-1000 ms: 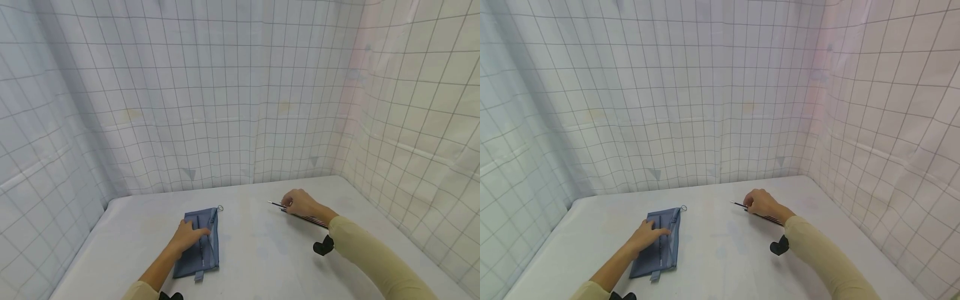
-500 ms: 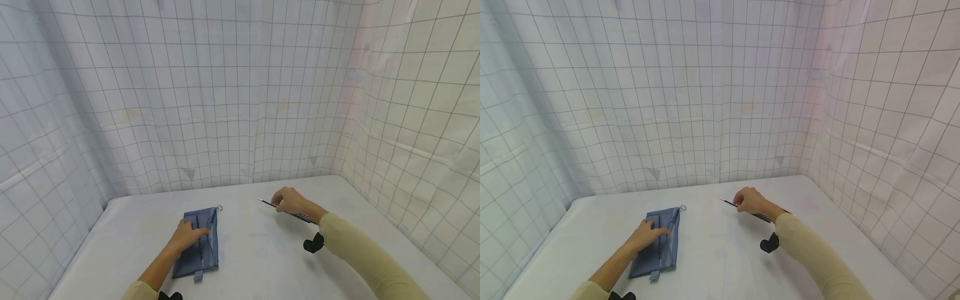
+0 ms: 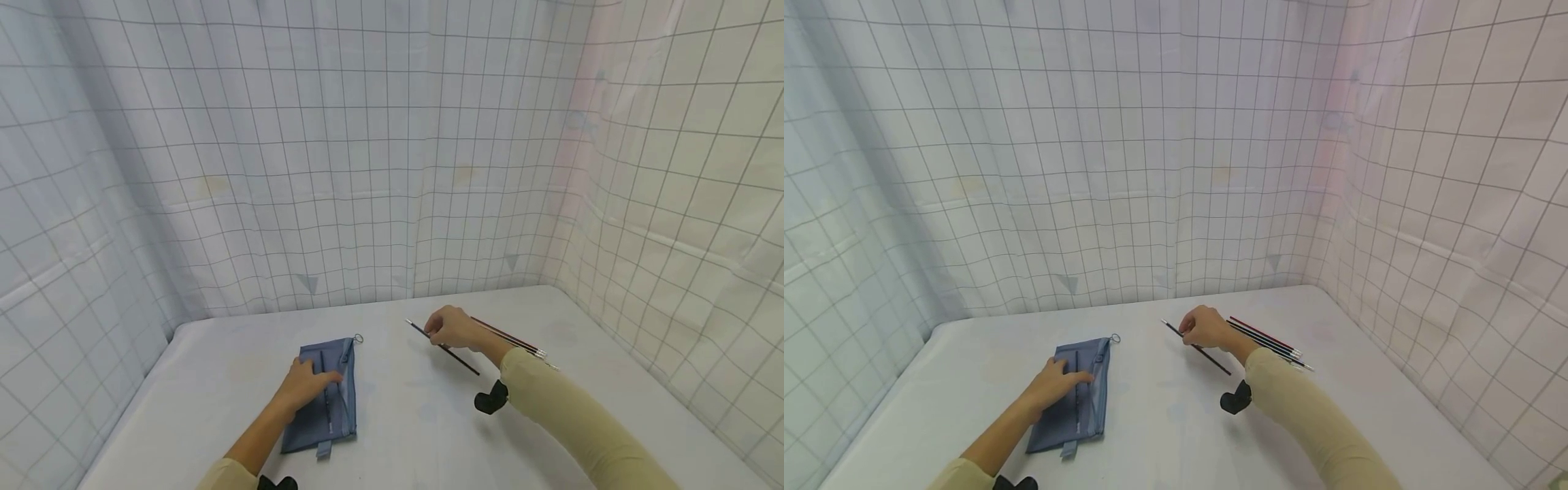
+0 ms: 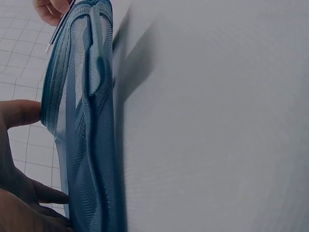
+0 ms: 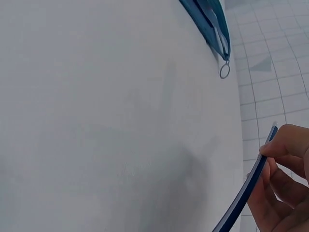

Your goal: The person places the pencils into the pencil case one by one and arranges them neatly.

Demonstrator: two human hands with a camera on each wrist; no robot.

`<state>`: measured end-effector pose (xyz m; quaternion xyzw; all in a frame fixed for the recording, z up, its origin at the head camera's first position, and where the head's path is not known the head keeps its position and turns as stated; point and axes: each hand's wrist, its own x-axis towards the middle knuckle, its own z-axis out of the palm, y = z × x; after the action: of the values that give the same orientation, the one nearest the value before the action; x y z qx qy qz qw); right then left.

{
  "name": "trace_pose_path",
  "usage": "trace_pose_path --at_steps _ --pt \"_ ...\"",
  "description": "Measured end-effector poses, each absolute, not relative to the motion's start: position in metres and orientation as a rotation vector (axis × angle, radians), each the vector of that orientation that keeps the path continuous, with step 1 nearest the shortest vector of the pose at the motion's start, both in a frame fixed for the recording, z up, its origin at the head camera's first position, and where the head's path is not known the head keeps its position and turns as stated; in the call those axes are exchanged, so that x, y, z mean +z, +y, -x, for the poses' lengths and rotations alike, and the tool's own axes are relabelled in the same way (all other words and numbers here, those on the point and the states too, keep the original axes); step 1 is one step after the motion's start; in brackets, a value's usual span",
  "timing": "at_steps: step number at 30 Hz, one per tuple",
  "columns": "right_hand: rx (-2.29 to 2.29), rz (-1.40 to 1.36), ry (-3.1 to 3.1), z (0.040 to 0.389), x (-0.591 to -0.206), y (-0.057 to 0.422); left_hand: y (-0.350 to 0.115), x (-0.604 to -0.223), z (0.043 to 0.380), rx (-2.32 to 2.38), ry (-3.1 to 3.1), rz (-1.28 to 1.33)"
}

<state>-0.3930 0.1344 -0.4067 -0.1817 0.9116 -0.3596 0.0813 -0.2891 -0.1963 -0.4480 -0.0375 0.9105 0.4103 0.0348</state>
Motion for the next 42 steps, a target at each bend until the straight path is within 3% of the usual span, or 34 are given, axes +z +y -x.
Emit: trace_pose_path --at_steps 15,42 --pt "-1.497 0.169 2.463 0.387 -0.417 0.092 -0.196 -0.448 0.290 1.266 2.788 0.125" --pt "-1.908 0.038 2.149 0.361 -0.443 -0.001 -0.196 -0.448 0.291 1.278 2.786 0.142"
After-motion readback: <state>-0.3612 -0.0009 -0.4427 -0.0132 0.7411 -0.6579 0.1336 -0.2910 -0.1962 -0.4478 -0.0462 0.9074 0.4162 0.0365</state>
